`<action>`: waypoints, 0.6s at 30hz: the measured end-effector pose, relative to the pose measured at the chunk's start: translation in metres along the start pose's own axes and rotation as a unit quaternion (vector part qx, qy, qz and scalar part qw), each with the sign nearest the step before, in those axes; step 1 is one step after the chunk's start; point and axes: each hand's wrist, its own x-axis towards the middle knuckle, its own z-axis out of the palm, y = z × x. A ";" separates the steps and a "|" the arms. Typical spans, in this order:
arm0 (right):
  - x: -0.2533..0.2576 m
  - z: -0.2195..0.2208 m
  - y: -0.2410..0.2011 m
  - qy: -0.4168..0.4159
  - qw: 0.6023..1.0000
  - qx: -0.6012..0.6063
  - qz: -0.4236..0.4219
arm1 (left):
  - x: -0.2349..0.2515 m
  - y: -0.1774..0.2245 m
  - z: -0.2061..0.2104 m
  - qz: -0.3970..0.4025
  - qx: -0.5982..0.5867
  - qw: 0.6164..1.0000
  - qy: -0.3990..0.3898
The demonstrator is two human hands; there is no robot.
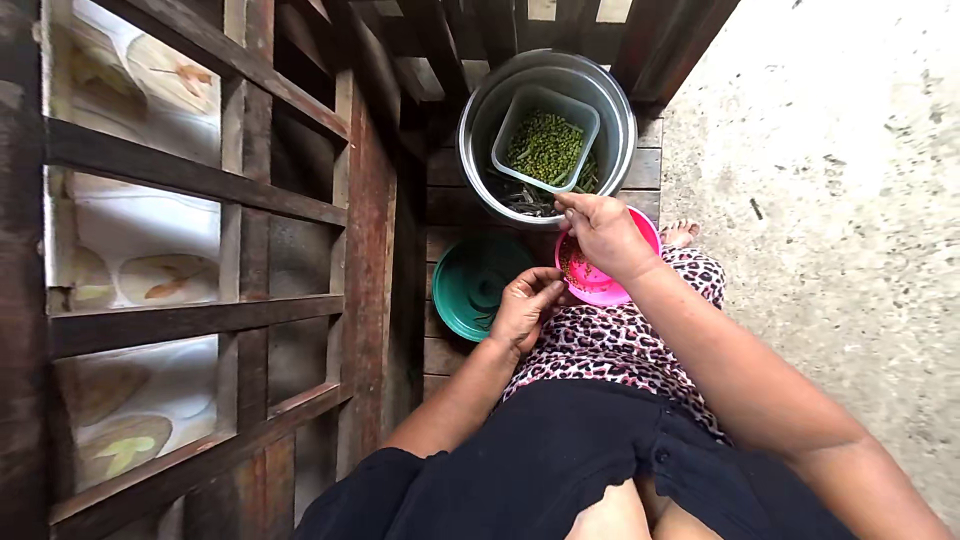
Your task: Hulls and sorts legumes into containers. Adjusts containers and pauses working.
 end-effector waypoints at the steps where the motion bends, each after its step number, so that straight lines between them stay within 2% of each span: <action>1: -0.008 -0.005 0.002 -0.006 1.000 0.017 0.021 | 0.001 -0.002 0.001 -0.012 -0.006 1.000 -0.011; 5: -0.060 -0.017 0.027 -0.032 0.976 0.156 0.146 | 0.007 -0.011 0.009 -0.066 -0.007 0.997 -0.038; 9: -0.096 -0.009 0.042 0.000 0.936 0.277 0.217 | 0.016 -0.021 0.022 -0.089 0.044 0.993 -0.067; 15: -0.104 -0.006 0.053 0.033 0.914 0.327 0.239 | 0.025 -0.027 0.029 -0.073 0.124 0.986 -0.089; 18: -0.104 -0.005 0.056 0.028 0.922 0.308 0.232 | 0.024 -0.024 0.030 -0.055 0.181 0.978 -0.092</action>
